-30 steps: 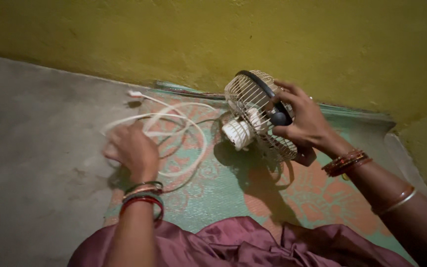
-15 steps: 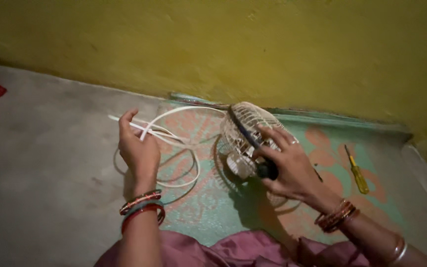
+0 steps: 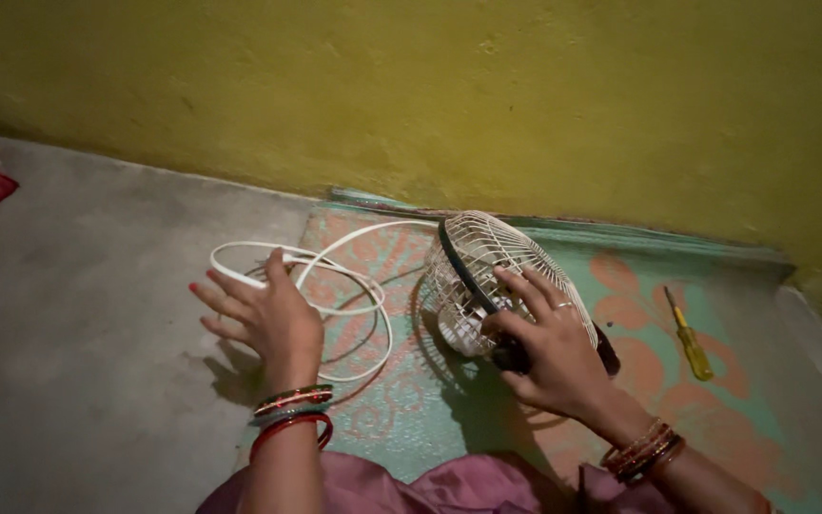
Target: The person disassembles a small electric fan by removing the front grille, unscrewing the central hub nut, and detaching the fan blades. They then use a screwdriver to remove the rear grille screws and separate the rear grille from the motor housing.
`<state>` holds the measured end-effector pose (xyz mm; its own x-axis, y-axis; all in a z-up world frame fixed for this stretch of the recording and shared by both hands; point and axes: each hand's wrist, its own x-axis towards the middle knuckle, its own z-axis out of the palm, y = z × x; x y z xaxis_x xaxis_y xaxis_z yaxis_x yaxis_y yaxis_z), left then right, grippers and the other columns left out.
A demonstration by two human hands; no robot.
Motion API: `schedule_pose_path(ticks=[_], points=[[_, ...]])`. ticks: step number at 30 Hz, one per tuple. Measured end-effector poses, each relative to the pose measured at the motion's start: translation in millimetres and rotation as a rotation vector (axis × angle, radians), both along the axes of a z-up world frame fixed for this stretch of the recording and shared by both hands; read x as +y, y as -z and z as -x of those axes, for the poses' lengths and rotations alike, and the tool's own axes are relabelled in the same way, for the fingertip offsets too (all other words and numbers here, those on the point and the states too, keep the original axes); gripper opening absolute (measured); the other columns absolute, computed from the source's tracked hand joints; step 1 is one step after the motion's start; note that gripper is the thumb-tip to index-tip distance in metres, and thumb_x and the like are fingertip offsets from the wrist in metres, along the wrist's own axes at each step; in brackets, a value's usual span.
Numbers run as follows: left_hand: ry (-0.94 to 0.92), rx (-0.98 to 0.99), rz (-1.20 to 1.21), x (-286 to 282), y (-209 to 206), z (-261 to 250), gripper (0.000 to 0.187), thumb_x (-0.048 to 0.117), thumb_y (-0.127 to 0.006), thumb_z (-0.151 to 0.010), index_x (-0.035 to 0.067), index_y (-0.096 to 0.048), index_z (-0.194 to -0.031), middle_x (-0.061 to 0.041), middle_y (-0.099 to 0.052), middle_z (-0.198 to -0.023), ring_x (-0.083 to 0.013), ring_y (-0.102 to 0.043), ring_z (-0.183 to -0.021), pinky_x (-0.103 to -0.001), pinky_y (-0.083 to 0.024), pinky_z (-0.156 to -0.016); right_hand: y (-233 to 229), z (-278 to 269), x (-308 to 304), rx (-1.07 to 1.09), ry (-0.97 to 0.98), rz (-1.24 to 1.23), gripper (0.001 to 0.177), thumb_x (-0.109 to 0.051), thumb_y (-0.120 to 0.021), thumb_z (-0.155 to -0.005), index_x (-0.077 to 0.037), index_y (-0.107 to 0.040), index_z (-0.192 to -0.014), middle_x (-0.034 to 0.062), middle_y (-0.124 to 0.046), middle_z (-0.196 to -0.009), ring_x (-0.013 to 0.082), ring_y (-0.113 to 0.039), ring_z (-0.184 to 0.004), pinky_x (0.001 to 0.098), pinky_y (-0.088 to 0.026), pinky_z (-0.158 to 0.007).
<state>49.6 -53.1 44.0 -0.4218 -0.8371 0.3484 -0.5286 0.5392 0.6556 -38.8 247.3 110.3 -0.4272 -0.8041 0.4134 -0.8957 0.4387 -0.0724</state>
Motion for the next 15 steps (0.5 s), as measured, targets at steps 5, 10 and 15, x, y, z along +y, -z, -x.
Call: schedule_pose_path(ticks=[5, 10, 15], points=[[0.042, -0.205, -0.088, 17, -8, -2, 0.09, 0.004, -0.077, -0.073, 0.013, -0.041, -0.154, -0.045, 0.015, -0.158, -0.0579, 0.027, -0.145, -0.071, 0.011, -0.109, 6, -4, -1, 0.051, 0.009, 0.016, 0.056, -0.015, -0.084, -0.051, -0.018, -0.067, -0.104, 0.0127, -0.038, -0.154, 0.0476, -0.026, -0.145, 0.0673, -0.034, -0.104], [0.113, -0.292, -0.018, 38, -21, -7, 0.065, 0.018, -0.075, -0.078, 0.02, -0.054, -0.14, -0.025, -0.015, -0.167, -0.0494, 0.007, -0.155, -0.071, 0.003, -0.119, 13, -9, 0, 0.069, 0.0, 0.072, 0.055, -0.015, -0.085, -0.051, -0.019, -0.067, -0.103, 0.0135, -0.035, -0.156, 0.0476, -0.024, -0.147, 0.0668, -0.029, -0.111], [0.316, -0.355, -0.208, 50, -9, 2, 0.053, 0.018, -0.061, -0.093, 0.019, -0.056, -0.146, -0.012, -0.059, -0.148, -0.0359, -0.049, -0.142, -0.069, -0.012, -0.129, 22, -13, 5, 0.041, -0.001, 0.113, 0.06, -0.014, -0.086, -0.05, -0.017, -0.067, -0.106, 0.0138, -0.033, -0.157, 0.0477, -0.023, -0.146, 0.0665, -0.025, -0.113]])
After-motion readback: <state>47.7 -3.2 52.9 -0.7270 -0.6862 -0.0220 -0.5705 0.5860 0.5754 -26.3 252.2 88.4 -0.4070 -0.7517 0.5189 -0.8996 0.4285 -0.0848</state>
